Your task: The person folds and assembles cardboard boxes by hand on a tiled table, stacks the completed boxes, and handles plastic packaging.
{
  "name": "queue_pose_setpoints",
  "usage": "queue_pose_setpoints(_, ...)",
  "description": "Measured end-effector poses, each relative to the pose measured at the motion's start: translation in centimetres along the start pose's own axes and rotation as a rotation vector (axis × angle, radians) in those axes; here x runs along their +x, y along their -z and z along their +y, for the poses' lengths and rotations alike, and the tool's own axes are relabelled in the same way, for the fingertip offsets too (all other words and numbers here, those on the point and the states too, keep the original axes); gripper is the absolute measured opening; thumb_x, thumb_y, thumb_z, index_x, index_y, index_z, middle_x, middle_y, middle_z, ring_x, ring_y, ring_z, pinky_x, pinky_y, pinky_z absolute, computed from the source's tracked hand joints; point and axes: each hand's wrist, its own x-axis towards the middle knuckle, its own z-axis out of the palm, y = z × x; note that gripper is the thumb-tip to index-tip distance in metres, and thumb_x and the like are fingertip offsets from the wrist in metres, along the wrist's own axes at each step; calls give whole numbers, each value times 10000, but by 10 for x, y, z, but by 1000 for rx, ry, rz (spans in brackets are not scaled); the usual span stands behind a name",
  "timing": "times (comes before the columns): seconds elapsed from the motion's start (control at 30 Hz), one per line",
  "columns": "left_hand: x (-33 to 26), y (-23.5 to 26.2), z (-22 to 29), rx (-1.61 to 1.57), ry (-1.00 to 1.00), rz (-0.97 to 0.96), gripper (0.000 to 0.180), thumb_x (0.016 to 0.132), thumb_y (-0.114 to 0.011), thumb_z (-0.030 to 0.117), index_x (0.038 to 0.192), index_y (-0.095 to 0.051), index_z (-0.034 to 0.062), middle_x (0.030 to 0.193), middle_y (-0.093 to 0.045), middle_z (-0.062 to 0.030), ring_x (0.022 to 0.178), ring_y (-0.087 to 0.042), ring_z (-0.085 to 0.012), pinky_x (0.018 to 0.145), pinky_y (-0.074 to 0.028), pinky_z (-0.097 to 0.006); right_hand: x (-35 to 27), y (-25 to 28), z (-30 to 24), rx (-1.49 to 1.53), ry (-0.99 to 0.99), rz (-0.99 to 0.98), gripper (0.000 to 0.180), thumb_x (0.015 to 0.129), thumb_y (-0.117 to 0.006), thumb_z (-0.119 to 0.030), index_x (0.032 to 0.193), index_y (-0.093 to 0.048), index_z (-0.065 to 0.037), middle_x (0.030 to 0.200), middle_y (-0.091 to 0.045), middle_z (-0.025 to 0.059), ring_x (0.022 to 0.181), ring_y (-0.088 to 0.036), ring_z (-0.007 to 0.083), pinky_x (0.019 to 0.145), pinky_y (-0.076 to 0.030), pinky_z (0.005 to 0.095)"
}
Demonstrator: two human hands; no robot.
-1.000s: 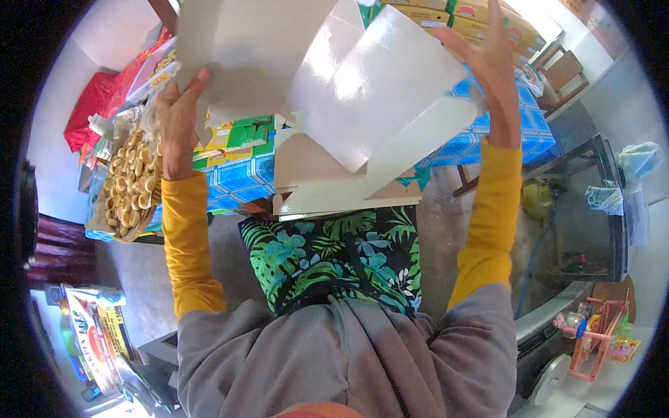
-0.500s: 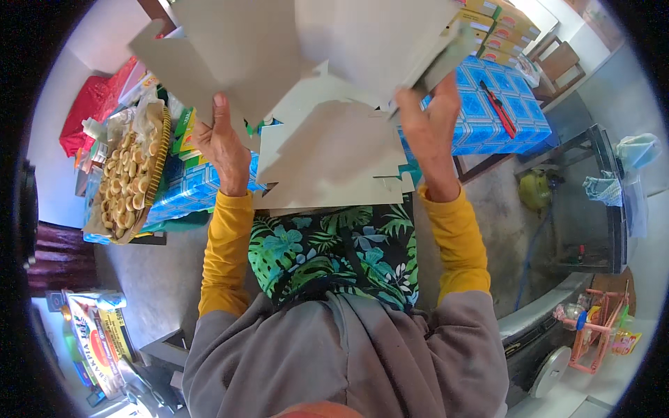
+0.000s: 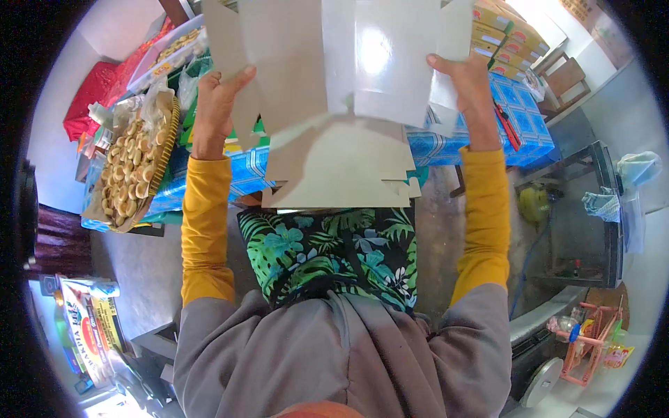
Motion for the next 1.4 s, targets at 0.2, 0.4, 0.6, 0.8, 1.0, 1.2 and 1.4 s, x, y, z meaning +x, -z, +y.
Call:
queue_pose_setpoints(0.2,-20,14,-82,-137,495,-46,290,774,-704,17,1028,-595,-71,875,-652,-130,682,-643,-218,593,-536,-334,35,7,49,-688,10,-173,633,657,-772,-117,1241,-562,8,1145,-638,173,977,-613,265,900,-471,357)
queue_pose_setpoints(0.4,-41,7,-104,-248,552,72,287,759,-684,-46,1031,-594,-73,853,-646,-132,665,-624,-230,602,-527,-362,59,-85,58,-676,636,-705,552,718,-684,-93,1259,-579,-77,1232,-578,190,1187,-489,357,1004,-394,431)
queue_pose_setpoints(0.6,-44,5,-100,-109,515,74,288,747,-692,-47,1025,-620,-65,857,-655,-115,686,-628,-218,626,-524,-350,94,-172,40,-776,337,-1074,829,651,-739,-70,1414,-431,-168,1299,-508,182,1223,-456,341,1008,-396,430)
queue_pose_setpoints(0.8,-42,1,-92,-160,563,62,255,770,-641,-69,1021,-600,-86,858,-634,-120,681,-609,-212,595,-496,-331,92,-185,60,-826,321,-1048,844,582,-789,-68,1356,-468,-171,1206,-547,163,1187,-482,347,953,-417,435)
queue_pose_setpoints(1.0,-40,0,-83,-154,613,69,257,749,-692,-39,989,-604,-66,823,-628,-102,654,-595,-208,586,-494,-356,78,-175,61,-898,602,-997,333,601,-747,-50,915,-635,-69,872,-604,141,949,-583,347,797,-461,461)
queue_pose_setpoints(1.2,-39,-7,-83,-166,661,150,232,775,-669,-58,996,-596,-61,818,-623,-101,650,-591,-209,585,-491,-359,45,-160,76,-947,818,-850,206,629,-657,-31,830,-609,-27,815,-577,152,875,-597,342,721,-471,453)
queue_pose_setpoints(1.4,-46,0,-96,-179,645,160,249,767,-673,-55,1007,-607,-52,842,-637,-103,669,-604,-207,615,-497,-349,-21,-149,72,-888,976,-598,341,640,-604,-7,980,-586,12,1046,-597,214,980,-583,348,756,-481,425)
